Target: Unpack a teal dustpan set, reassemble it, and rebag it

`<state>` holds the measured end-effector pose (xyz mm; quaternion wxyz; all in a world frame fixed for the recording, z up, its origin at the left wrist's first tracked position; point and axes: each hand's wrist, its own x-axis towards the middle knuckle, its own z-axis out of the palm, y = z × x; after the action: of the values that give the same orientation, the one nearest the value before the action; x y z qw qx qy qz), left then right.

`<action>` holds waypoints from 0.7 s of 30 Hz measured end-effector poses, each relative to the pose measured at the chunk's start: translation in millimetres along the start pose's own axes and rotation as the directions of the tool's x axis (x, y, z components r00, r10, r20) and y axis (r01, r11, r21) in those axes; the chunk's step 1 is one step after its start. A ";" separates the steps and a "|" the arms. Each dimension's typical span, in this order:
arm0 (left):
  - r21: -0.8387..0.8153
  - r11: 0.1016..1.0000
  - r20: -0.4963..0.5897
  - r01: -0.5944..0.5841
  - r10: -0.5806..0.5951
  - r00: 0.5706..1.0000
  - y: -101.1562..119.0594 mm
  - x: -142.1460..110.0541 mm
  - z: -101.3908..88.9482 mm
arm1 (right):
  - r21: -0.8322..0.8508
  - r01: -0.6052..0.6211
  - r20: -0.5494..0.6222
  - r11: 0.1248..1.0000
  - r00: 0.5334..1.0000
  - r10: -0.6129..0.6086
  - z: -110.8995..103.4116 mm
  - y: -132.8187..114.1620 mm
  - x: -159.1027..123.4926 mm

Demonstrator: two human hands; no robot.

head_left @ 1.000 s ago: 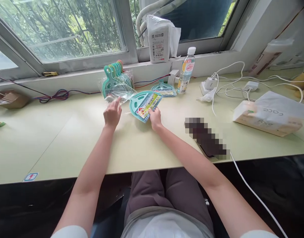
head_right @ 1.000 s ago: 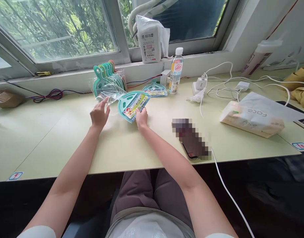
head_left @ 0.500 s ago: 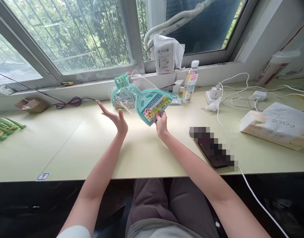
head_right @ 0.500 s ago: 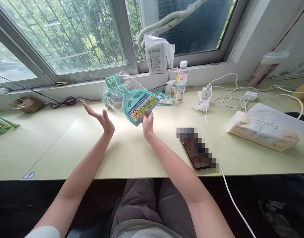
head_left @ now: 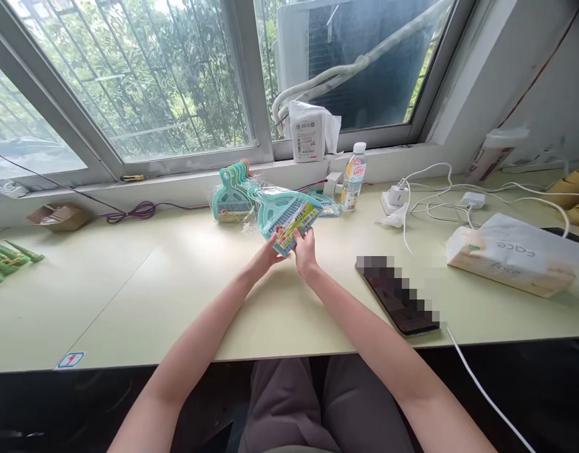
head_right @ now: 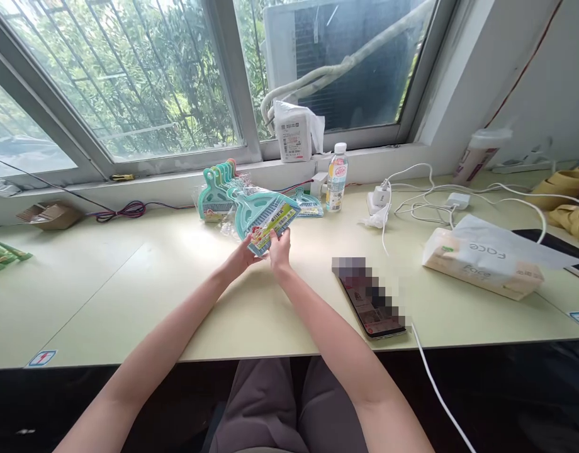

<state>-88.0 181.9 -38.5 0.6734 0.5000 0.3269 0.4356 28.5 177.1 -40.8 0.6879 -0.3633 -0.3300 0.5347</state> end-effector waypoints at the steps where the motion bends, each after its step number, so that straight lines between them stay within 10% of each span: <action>1: -0.008 0.999 0.004 -0.049 0.049 0.999 0.9 -0.3 0.1 | 0.037 0.004 -0.029 0.999 1.000 -0.003 -0.3 -2.4 0.9; 6: -0.029 0.951 -0.188 -0.309 0.298 0.936 21.4 -1.8 -18.3 | 0.142 -0.041 0.018 0.989 0.999 0.039 3.5 -7.7 -0.5; 21: -0.140 0.963 -0.213 -0.232 0.199 0.957 8.0 -10.6 17.2 | 0.151 -0.035 0.110 0.988 0.994 0.019 6.1 -7.5 -6.2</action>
<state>-79.3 166.5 -25.9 0.6248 0.4302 0.2983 0.5793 25.8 170.7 -31.7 0.6875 -0.2846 -0.3200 0.5865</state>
